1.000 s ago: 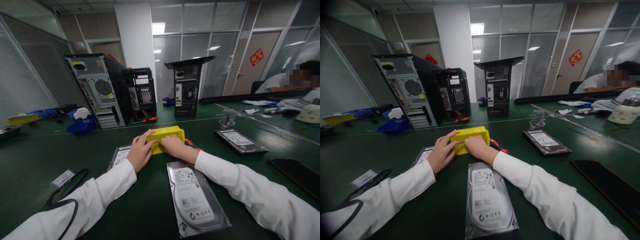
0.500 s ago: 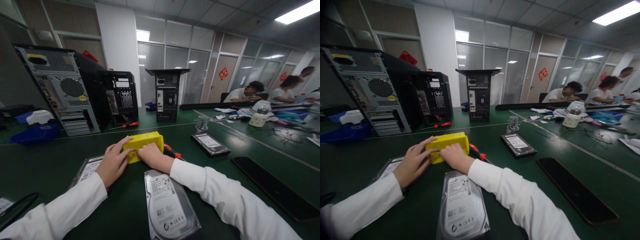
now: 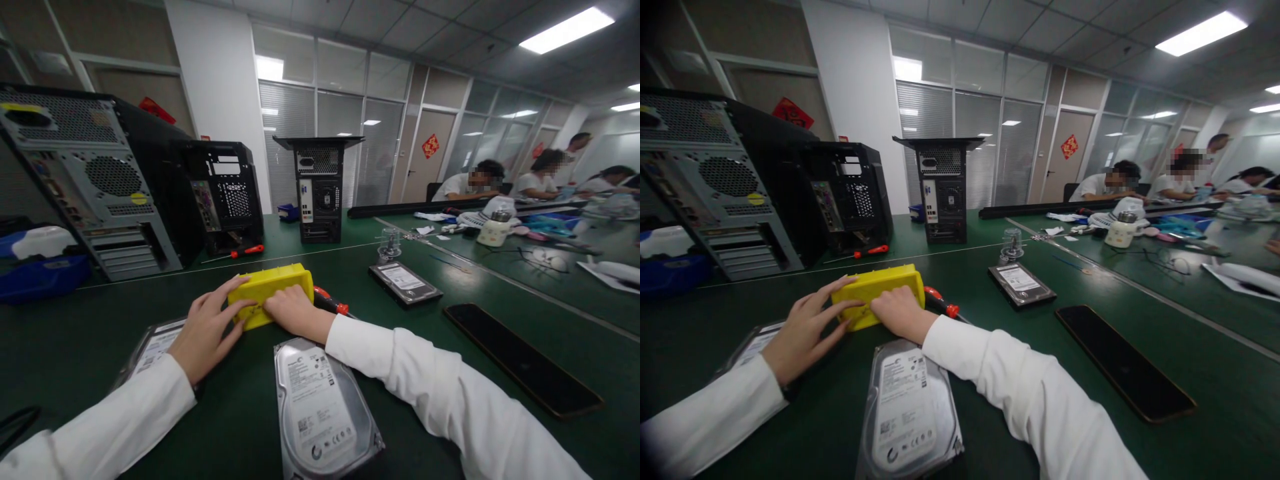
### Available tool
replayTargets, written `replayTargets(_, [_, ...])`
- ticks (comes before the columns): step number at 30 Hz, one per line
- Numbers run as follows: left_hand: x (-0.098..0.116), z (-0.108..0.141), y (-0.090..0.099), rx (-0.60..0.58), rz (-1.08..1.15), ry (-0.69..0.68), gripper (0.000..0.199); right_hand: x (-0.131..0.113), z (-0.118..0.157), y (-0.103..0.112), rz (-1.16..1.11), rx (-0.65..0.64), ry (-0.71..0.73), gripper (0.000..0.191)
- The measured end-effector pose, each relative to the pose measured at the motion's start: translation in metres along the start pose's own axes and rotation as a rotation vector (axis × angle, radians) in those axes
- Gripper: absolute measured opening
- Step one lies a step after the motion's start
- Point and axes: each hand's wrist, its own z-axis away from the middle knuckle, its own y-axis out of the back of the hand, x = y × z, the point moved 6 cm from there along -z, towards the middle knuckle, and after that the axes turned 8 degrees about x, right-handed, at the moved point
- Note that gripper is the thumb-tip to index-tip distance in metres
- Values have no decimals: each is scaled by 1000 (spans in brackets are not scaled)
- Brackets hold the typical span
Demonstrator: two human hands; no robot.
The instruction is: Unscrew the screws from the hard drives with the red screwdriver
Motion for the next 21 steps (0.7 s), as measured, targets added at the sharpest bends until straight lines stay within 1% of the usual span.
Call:
replayTargets(3, [0,0,-1,8,27,23,30,2,2,-1,-59,-20,-38,31])
replayTargets(5, [-1,1,0,39,41,39,30,4,3,2,-112,-16,-72,31])
replayTargets(8, [-2,1,3,89,47,53,30,6,5,11,-231,6,-116,31])
replayTargets(11, [-1,1,5,75,31,52,31,5,6,23,-387,24,-124,30])
replayTargets(13, [0,0,7,59,14,58,28,6,10,31,-477,31,-130,29])
replayTargets(16, [2,-1,12,59,0,62,22,6,26,38,-581,17,-157,22])
replayTargets(21, [14,-6,27,100,39,29,17,-4,72,46,-768,-117,-153,19])
